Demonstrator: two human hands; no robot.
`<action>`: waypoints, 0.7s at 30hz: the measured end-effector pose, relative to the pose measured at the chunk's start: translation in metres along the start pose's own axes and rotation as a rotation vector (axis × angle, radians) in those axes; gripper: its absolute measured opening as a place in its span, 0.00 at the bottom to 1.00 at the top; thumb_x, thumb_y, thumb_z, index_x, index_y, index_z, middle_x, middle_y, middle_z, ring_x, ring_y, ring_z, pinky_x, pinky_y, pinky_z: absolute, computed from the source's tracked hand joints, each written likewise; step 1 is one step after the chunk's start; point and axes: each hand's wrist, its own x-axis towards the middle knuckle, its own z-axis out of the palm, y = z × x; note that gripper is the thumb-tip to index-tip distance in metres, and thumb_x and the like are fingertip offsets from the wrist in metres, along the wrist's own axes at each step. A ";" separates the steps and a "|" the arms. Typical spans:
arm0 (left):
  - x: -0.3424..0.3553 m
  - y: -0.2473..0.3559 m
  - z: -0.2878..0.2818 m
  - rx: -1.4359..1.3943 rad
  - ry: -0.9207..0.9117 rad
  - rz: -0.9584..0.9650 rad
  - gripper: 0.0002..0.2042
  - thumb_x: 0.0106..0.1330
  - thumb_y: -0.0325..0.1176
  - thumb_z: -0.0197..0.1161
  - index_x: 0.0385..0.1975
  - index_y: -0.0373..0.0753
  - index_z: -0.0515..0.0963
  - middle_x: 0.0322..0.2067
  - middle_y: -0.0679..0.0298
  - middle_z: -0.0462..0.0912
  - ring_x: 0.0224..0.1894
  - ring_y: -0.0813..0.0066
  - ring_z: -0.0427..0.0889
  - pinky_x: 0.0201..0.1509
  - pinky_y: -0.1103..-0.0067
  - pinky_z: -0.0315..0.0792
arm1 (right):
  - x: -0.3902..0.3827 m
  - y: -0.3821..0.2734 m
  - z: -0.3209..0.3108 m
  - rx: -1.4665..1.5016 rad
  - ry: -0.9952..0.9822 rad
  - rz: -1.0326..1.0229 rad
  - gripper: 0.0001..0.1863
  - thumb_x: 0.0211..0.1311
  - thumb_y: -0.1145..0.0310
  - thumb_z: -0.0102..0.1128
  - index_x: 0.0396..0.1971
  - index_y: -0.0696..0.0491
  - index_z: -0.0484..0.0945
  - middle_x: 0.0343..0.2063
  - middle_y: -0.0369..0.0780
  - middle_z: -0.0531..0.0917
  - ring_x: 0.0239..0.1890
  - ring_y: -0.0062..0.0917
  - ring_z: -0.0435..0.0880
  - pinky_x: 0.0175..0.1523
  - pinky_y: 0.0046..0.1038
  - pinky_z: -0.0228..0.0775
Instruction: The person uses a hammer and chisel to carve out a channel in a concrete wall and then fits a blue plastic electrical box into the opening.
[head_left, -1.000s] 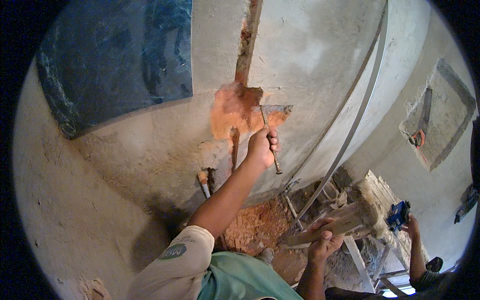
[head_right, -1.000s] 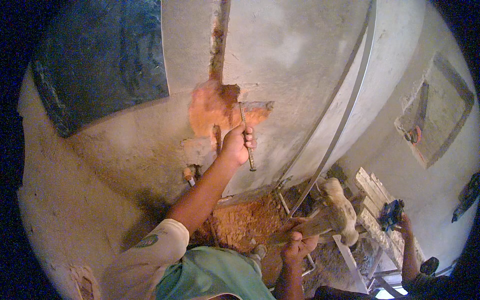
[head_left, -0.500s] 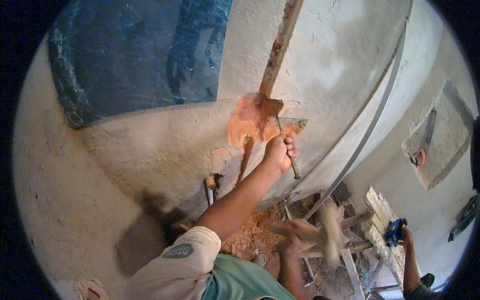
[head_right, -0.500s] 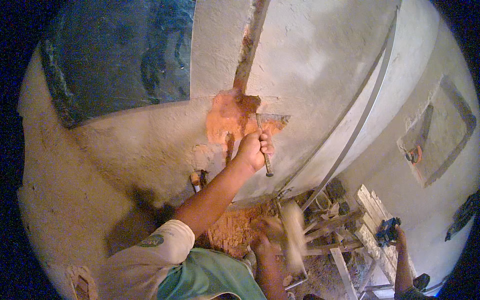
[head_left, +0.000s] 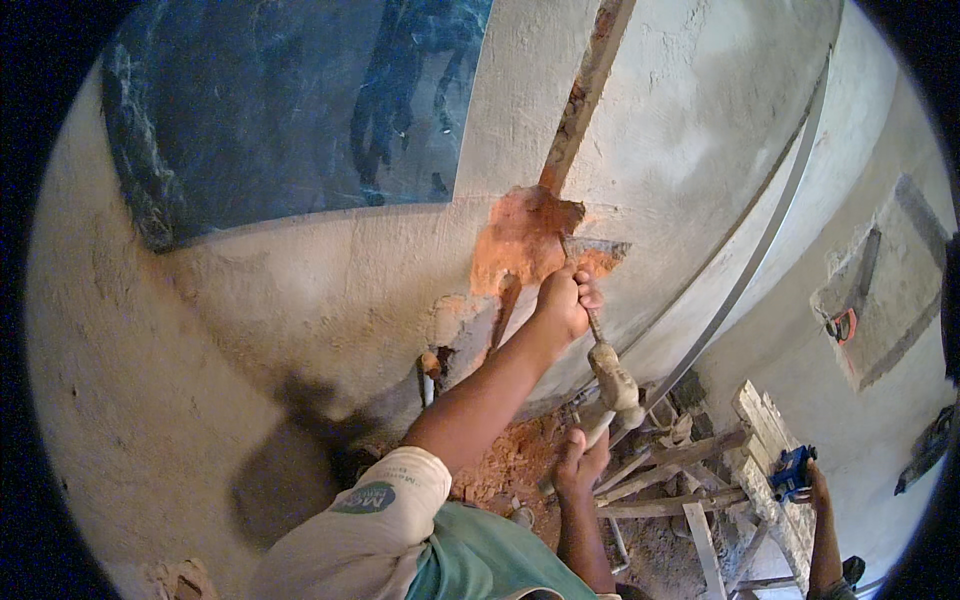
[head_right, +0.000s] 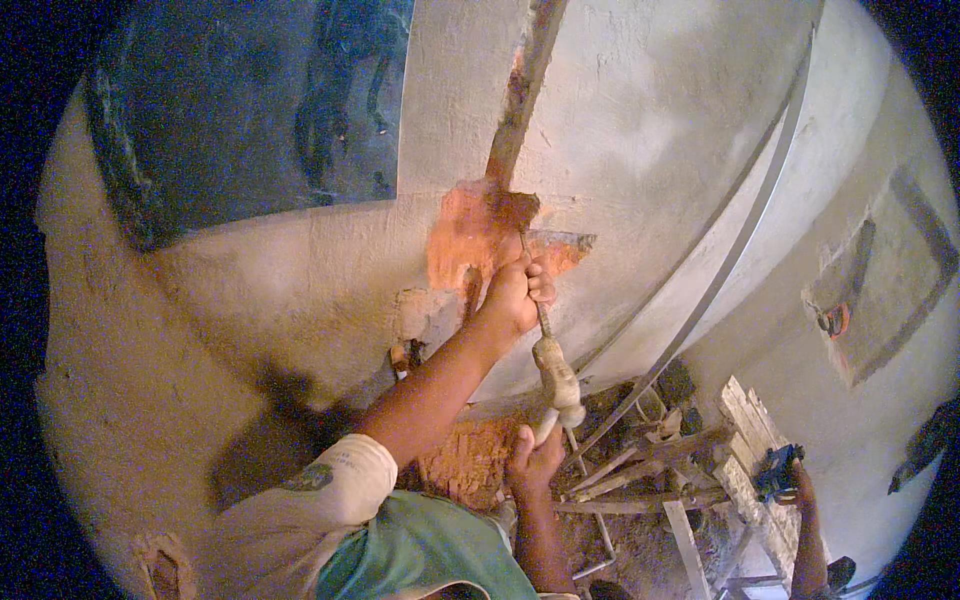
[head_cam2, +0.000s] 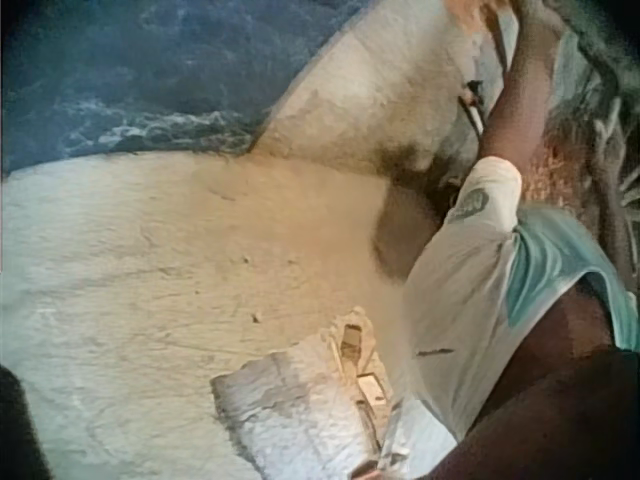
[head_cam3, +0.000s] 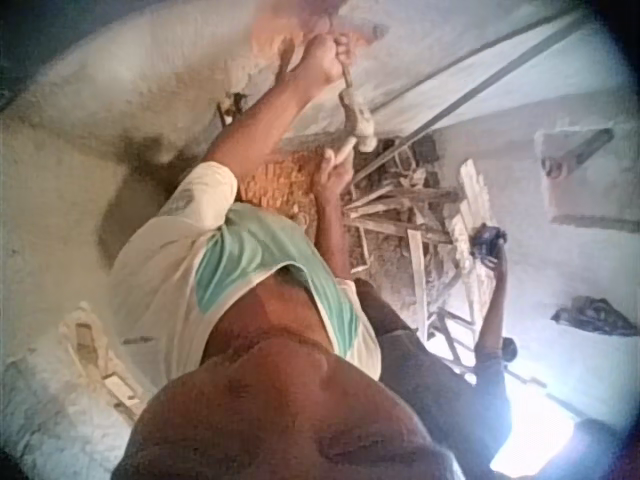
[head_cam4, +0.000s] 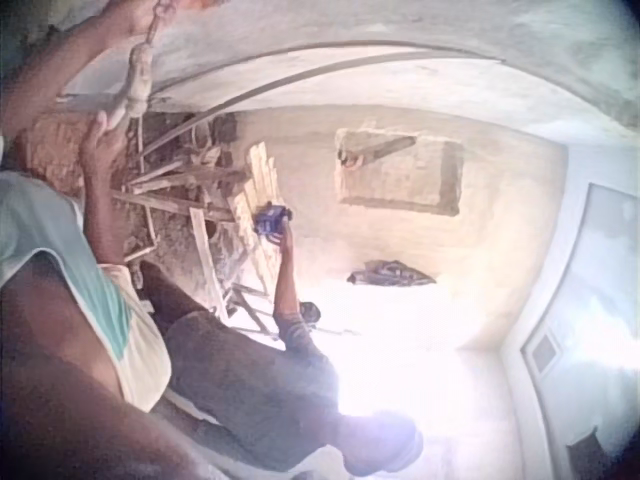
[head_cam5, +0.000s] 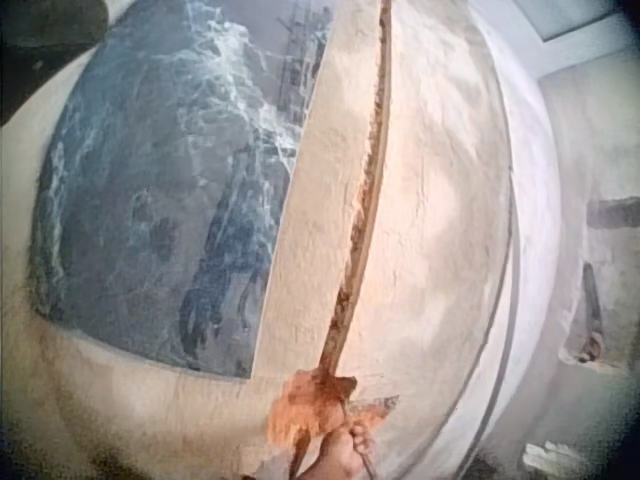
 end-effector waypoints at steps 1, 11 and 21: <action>0.007 -0.006 0.004 -0.015 -0.029 -0.021 0.11 0.66 0.37 0.39 0.24 0.39 0.64 0.13 0.74 0.59 0.12 0.84 0.53 0.16 0.85 0.51 | 0.012 0.004 0.000 0.006 -0.008 0.044 0.25 0.57 0.45 0.44 0.30 0.56 0.70 0.26 0.42 0.74 0.26 0.27 0.74 0.31 0.27 0.68; 0.010 -0.010 0.011 -0.023 0.057 -0.010 0.09 0.64 0.34 0.39 0.25 0.40 0.64 0.12 0.74 0.58 0.11 0.84 0.53 0.14 0.85 0.50 | 0.039 -0.001 -0.001 0.185 -0.157 0.020 0.22 0.59 0.49 0.44 0.25 0.56 0.65 0.17 0.37 0.70 0.18 0.19 0.69 0.21 0.21 0.61; -0.008 -0.045 0.008 0.053 0.049 0.037 0.14 0.66 0.42 0.42 0.25 0.39 0.65 0.14 0.72 0.61 0.12 0.84 0.54 0.13 0.86 0.51 | 0.046 0.003 -0.061 0.426 0.147 0.011 0.27 0.55 0.42 0.43 0.25 0.57 0.65 0.14 0.40 0.69 0.13 0.23 0.69 0.16 0.23 0.64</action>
